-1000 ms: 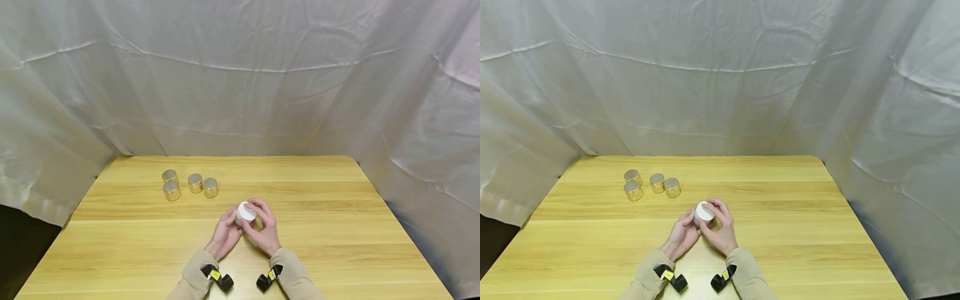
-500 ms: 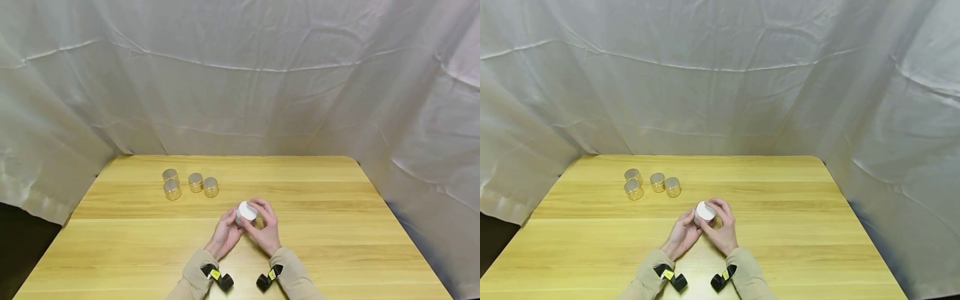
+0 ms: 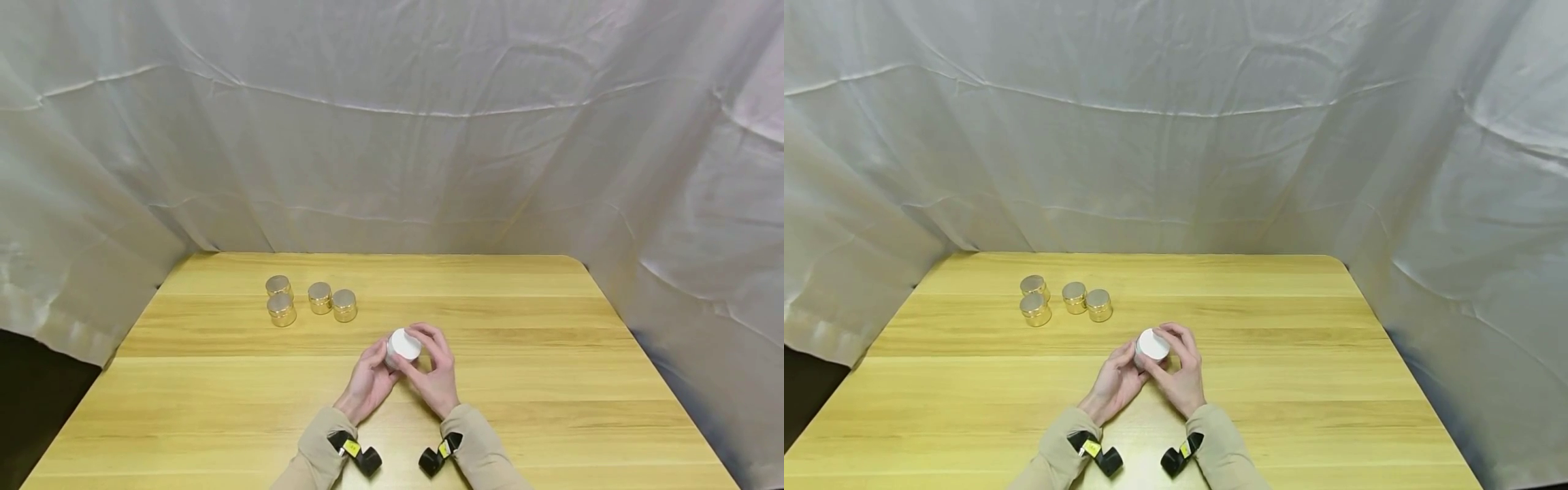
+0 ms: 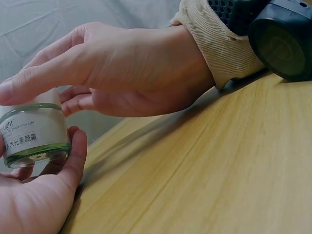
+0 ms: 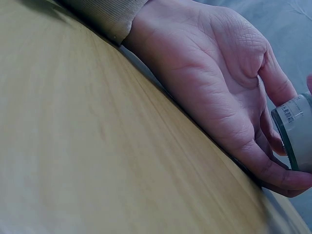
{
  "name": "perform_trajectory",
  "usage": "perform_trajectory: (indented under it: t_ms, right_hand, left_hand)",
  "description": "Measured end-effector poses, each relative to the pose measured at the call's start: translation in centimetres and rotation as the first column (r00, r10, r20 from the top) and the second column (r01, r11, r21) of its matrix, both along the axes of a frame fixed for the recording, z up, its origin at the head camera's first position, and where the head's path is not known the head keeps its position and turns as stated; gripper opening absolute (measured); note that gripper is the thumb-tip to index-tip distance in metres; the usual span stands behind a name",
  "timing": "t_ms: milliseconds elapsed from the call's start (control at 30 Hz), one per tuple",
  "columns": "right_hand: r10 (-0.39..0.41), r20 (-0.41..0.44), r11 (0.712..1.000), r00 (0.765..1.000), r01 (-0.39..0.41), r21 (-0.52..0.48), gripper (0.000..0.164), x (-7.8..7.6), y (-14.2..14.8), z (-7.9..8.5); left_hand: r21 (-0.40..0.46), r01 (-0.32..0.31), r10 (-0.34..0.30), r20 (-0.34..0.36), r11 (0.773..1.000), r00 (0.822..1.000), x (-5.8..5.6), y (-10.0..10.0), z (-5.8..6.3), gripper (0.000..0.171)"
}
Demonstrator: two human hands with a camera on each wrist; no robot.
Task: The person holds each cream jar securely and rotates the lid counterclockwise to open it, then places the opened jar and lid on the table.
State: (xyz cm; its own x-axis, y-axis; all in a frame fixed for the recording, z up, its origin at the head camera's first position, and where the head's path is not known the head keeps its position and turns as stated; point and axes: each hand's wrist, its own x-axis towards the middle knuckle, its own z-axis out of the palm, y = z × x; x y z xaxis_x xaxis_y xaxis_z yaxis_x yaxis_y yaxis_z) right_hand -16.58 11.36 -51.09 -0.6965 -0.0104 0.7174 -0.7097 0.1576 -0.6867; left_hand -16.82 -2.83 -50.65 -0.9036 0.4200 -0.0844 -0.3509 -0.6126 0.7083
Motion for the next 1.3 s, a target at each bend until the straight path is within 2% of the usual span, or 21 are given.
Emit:
perform_trajectory:
  t_ms: [200, 500, 767, 1033, 1300]
  right_hand:
    - [0.053, -0.023, 0.999, 0.998, -0.053, 0.009, 0.047, -0.30, 0.25, -0.46]
    - [-0.025, -0.019, 0.999, 1.000, 0.025, 0.019, 0.055, -0.19, 0.12, -0.38]
    - [0.051, -0.043, 0.999, 0.998, -0.051, 0.000, 0.048, -0.25, 0.13, -0.50]
    - [-0.037, -0.038, 0.999, 0.999, 0.039, 0.029, 0.052, 0.06, 0.09, -0.32]
    - [-0.036, -0.034, 0.999, 0.999, 0.036, 0.010, 0.053, 0.14, -0.02, -0.24]
  left_hand:
    - [0.000, -0.009, 0.009, 0.001, 1.000, 1.000, 0.05, -0.09, 0.07, 0.050]
    - [-0.007, 0.002, -0.002, 0.000, 1.000, 1.000, 0.08, -0.09, 0.05, 0.050]
    - [0.017, 0.003, -0.002, -0.021, 1.000, 1.000, 0.08, -0.13, -0.09, 0.051]
    - [0.014, 0.013, -0.012, -0.041, 1.000, 0.999, 0.25, -0.25, -0.20, 0.054]
    - [0.014, 0.002, -0.002, -0.014, 1.000, 1.000, 0.15, -0.10, -0.20, 0.050]
